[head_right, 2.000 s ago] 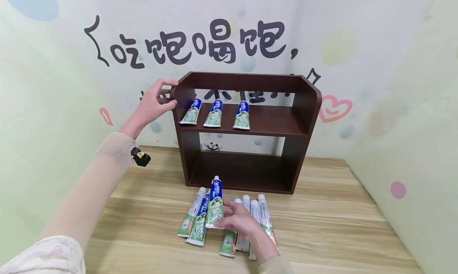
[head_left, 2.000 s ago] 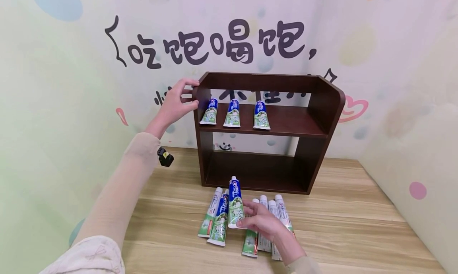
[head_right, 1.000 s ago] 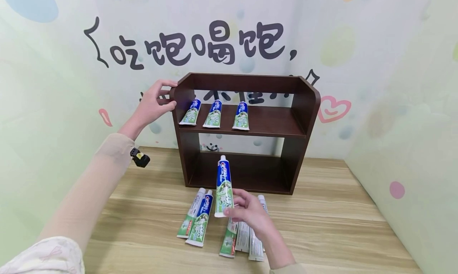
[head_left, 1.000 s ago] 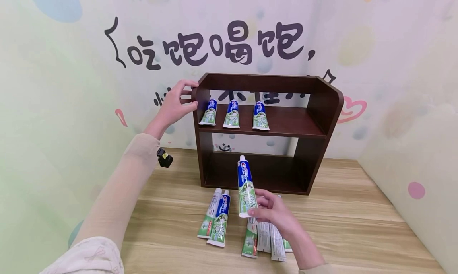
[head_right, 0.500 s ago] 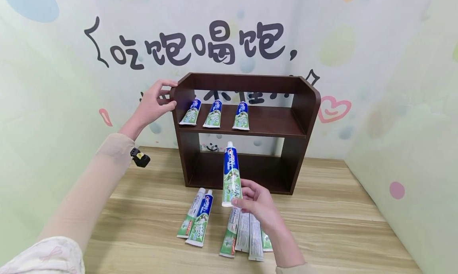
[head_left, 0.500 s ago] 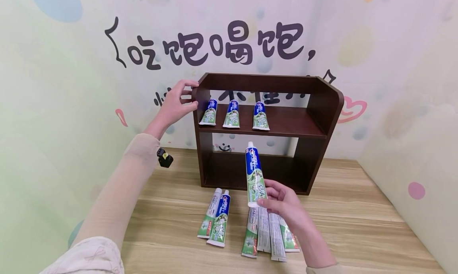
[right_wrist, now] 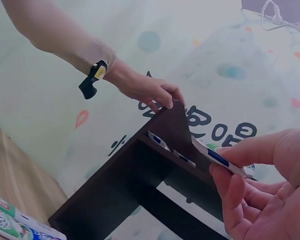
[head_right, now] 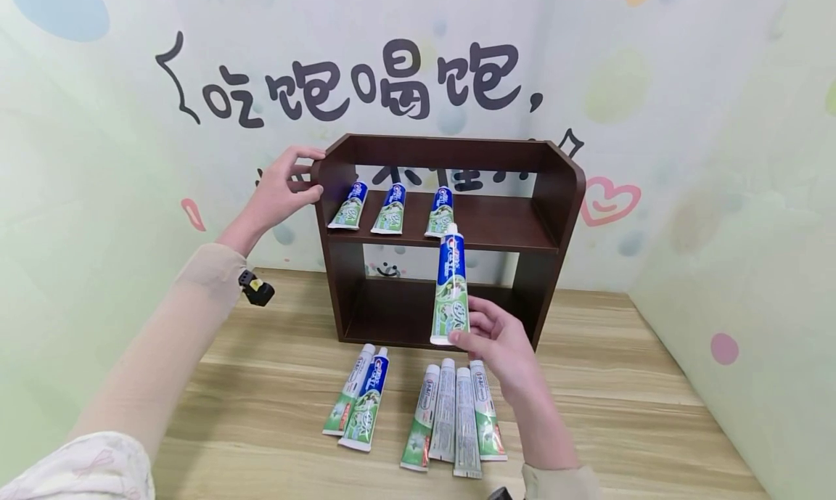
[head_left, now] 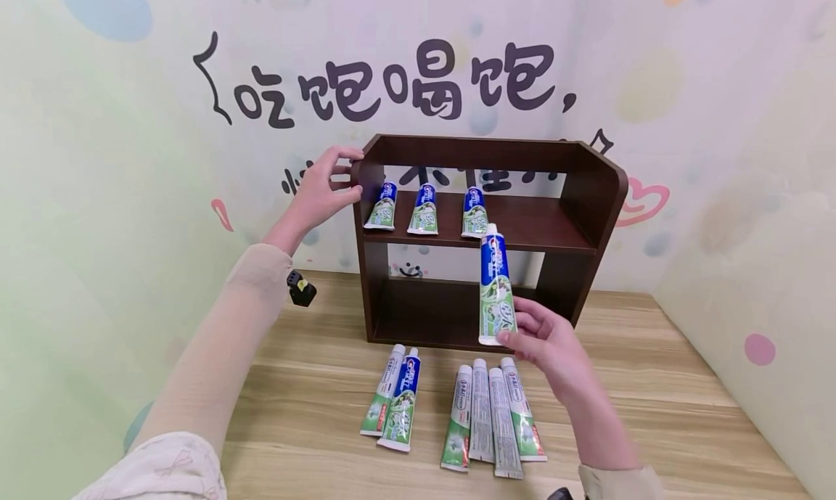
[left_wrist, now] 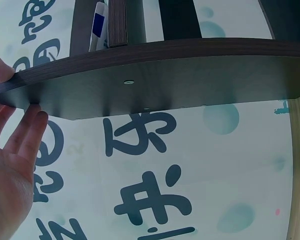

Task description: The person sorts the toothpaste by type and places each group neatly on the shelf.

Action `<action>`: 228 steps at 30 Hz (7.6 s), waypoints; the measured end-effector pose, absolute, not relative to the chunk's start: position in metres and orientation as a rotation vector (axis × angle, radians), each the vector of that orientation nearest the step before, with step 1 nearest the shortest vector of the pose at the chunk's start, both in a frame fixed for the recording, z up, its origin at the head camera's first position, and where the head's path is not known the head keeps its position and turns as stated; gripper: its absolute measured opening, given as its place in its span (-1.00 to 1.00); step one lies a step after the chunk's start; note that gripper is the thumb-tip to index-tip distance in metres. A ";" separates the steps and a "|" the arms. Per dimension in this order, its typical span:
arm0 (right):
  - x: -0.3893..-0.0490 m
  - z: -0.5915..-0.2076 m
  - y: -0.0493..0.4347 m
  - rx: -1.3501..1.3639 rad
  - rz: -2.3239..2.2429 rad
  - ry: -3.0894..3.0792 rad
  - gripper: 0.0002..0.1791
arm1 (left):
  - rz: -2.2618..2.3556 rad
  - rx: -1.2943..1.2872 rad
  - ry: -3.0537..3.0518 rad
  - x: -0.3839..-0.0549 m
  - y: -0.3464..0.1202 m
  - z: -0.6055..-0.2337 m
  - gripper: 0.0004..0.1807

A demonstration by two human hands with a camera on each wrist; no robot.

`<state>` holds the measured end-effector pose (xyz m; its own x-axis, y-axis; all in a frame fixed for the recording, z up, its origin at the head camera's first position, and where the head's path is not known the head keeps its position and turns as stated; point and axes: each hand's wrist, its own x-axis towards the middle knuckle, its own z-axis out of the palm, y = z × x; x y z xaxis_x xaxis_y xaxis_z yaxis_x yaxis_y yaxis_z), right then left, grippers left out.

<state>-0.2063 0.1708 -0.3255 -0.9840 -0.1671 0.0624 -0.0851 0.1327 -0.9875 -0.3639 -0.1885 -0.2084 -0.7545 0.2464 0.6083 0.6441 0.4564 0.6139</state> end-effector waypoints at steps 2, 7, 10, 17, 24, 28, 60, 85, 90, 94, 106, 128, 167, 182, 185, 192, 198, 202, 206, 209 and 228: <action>-0.209 -0.320 0.174 -0.255 -2.006 2.335 -0.31 | -1.219 -0.747 -2.269 -0.373 -0.191 -0.213 -0.46; -0.218 -0.306 0.181 -0.200 -2.008 2.360 -0.27 | -1.192 -0.742 -2.268 -0.380 -0.195 -0.216 -0.46; -0.225 -0.300 0.185 -0.166 -2.033 2.345 -0.24 | -1.189 -0.744 -2.269 -0.380 -0.195 -0.216 -0.47; -0.239 -0.289 0.189 -0.077 -2.031 2.352 -0.20 | -1.189 -0.741 -2.271 -0.380 -0.195 -0.216 -0.47; -0.253 -0.281 0.193 -0.043 -2.053 2.341 -0.20 | -1.218 -0.741 -2.269 -0.380 -0.193 -0.216 -0.46; -0.263 -0.277 0.195 -0.004 -2.027 2.378 -0.20 | -1.223 -0.739 -2.276 -0.365 -0.188 -0.209 -0.46; -0.311 -0.269 0.198 0.134 -1.930 2.738 -0.35 | -1.193 -0.735 -2.252 -0.380 -0.194 -0.218 -0.46; -0.311 -0.264 0.192 0.154 -1.834 2.818 -0.34 | -1.225 -0.737 -2.252 -0.352 -0.185 -0.206 -0.45; -0.307 -0.268 0.190 0.144 -1.751 2.942 -0.28 | -1.209 -0.725 -2.242 -0.372 -0.191 -0.217 -0.45; -0.304 -0.273 0.188 0.140 -1.665 3.077 -0.26 | -1.188 -0.723 -2.238 -0.380 -0.194 -0.221 -0.45; -0.310 -0.286 0.182 0.156 -1.570 3.316 -0.33 | -1.206 -0.710 -2.252 -0.370 -0.191 -0.217 -0.43; -0.324 -0.289 0.179 0.169 -1.566 3.339 -0.32 | -1.202 -0.722 -2.265 -0.343 -0.181 -0.203 -0.46; -0.295 -0.288 0.187 -0.126 -1.231 3.607 -0.05 | -1.210 -0.757 -2.244 -0.379 -0.194 -0.218 -0.46; -0.265 -0.291 0.170 -0.378 -1.183 3.686 -0.08 | -1.163 -0.768 -2.287 -0.385 -0.195 -0.216 -0.51; -0.261 -0.295 0.161 -0.443 -1.202 3.707 -0.08 | -1.157 -0.768 -2.296 -0.385 -0.195 -0.215 -0.51; -0.253 -0.309 0.136 -0.531 -1.212 3.726 -0.06 | -1.135 -0.754 -2.293 -0.383 -0.194 -0.215 -0.51; -0.246 -0.324 0.112 -0.570 -1.232 3.677 -0.05 | -1.149 -0.741 -2.282 -0.384 -0.192 -0.215 -0.50; -0.241 -0.336 0.102 -0.574 -1.297 3.619 -0.03 | -1.174 -0.745 -2.280 -0.384 -0.192 -0.216 -0.50; -0.237 -0.348 0.094 -0.552 -1.351 3.544 -0.01 | -1.170 -0.742 -2.282 -0.384 -0.191 -0.217 -0.49; -0.234 -0.356 0.090 -0.523 -1.369 3.502 0.01 | -1.165 -0.745 -2.286 -0.385 -0.191 -0.217 -0.49; -0.227 -0.388 0.072 -0.397 -1.421 3.360 0.16 | -1.153 -0.728 -2.302 -0.383 -0.193 -0.214 -0.49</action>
